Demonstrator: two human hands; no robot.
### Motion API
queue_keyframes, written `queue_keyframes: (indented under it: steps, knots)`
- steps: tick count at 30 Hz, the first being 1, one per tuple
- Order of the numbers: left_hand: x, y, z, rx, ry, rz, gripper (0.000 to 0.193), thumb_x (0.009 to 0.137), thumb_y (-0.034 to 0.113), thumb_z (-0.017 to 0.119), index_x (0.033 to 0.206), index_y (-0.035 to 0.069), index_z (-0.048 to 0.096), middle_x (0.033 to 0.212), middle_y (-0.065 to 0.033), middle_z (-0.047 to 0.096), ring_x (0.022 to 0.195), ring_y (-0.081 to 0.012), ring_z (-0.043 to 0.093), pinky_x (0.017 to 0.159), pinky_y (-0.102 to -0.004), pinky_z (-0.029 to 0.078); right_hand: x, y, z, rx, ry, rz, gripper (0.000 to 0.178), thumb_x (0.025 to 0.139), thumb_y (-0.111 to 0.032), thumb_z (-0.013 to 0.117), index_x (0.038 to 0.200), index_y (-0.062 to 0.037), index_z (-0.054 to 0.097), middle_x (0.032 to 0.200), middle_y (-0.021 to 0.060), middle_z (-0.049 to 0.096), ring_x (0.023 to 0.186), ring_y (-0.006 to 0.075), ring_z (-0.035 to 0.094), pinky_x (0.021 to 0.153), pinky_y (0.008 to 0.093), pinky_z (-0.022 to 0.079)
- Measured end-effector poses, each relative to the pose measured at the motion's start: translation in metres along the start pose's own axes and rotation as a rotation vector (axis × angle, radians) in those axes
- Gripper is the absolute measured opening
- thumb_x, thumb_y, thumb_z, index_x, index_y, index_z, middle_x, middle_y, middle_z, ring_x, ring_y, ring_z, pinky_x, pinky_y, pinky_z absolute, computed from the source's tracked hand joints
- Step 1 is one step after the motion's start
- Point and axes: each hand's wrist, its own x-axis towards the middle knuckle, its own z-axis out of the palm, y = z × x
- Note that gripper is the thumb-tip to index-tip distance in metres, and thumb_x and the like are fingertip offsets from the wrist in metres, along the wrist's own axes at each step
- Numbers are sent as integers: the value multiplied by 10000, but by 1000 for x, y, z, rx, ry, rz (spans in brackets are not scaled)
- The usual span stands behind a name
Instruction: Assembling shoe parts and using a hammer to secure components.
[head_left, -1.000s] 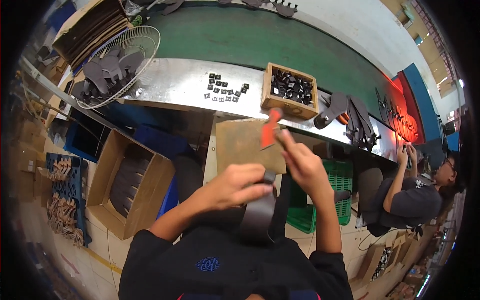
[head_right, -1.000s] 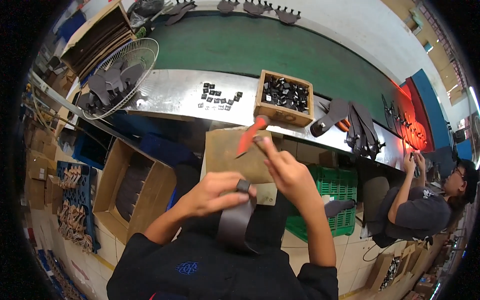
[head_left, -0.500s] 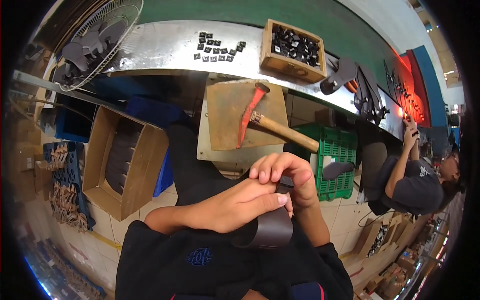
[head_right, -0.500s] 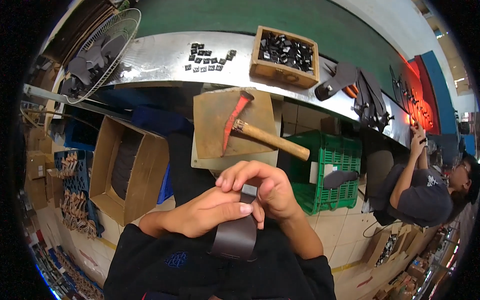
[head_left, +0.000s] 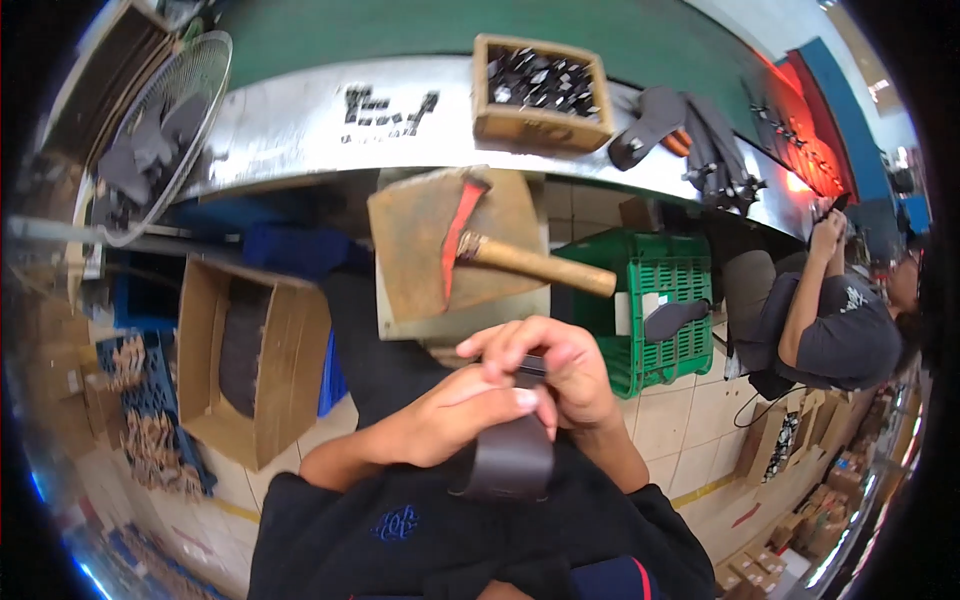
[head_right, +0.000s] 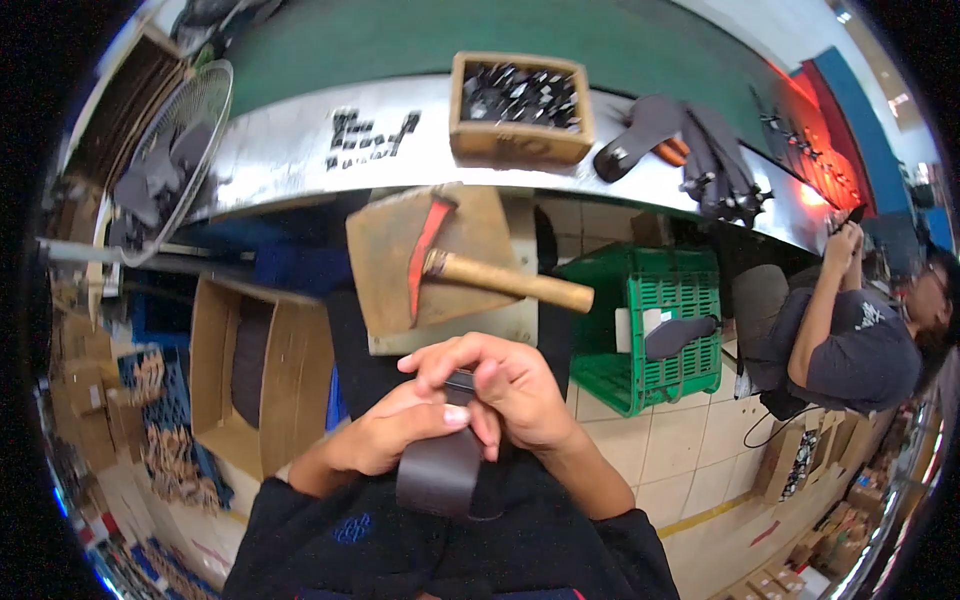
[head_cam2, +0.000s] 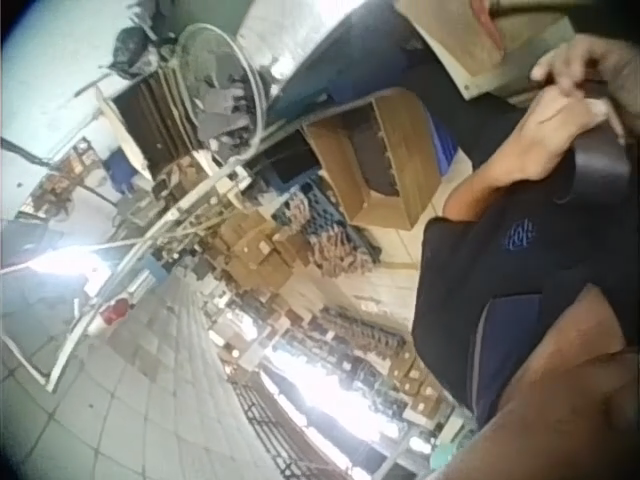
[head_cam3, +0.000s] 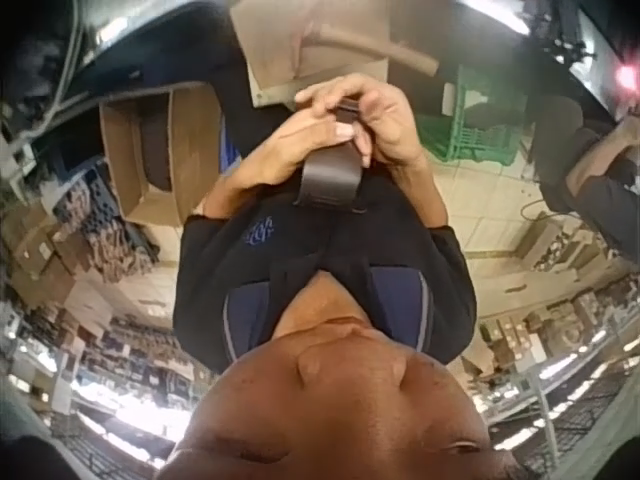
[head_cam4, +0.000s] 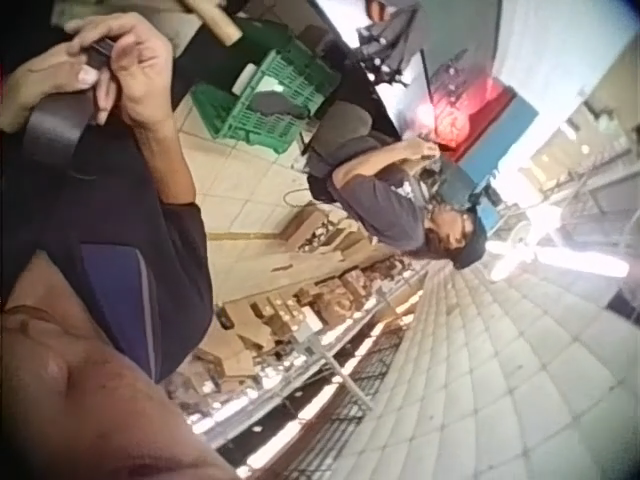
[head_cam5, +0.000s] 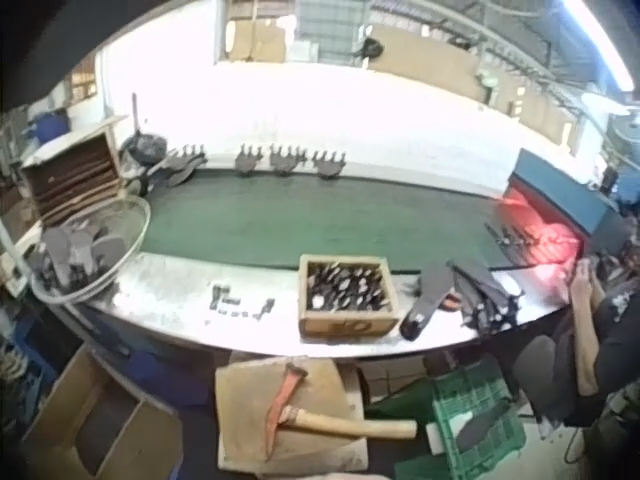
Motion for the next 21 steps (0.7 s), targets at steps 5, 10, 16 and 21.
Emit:
queue_keyframes:
  steps: [5,10,16,21]
  knots:
    - [-33,44,-55,478,917,578,396,1012,352,490,942,3,664,965,-106,646,893,-154,592,841,-322,471,33,-48,-67,-663,383,-328,387,1034,-321,572,1221,10,646,1102,111,695,916,172,667,839,325,536]
    - [-153,157,-195,410,1548,1299,392,1072,312,489,1218,-31,608,1060,-114,644,968,-215,629,914,-367,522,66,-84,-185,-1342,746,-170,388,960,-230,664,1286,-26,616,897,141,669,749,247,636,689,356,501]
    - [-268,209,-327,1441,2558,506,745,966,451,621,1375,-135,411,1435,-311,460,1370,-403,414,1141,-535,288,112,-72,-257,-1482,542,-207,386,889,-236,747,1170,6,639,740,139,618,628,290,606,610,369,482]
    - [-208,152,-314,1643,2248,386,746,940,336,640,1476,-85,336,1542,-288,338,1477,-442,215,1225,-518,140,124,-83,-248,-1077,859,-610,177,937,-153,699,961,2,618,699,13,574,601,116,543,564,295,448]
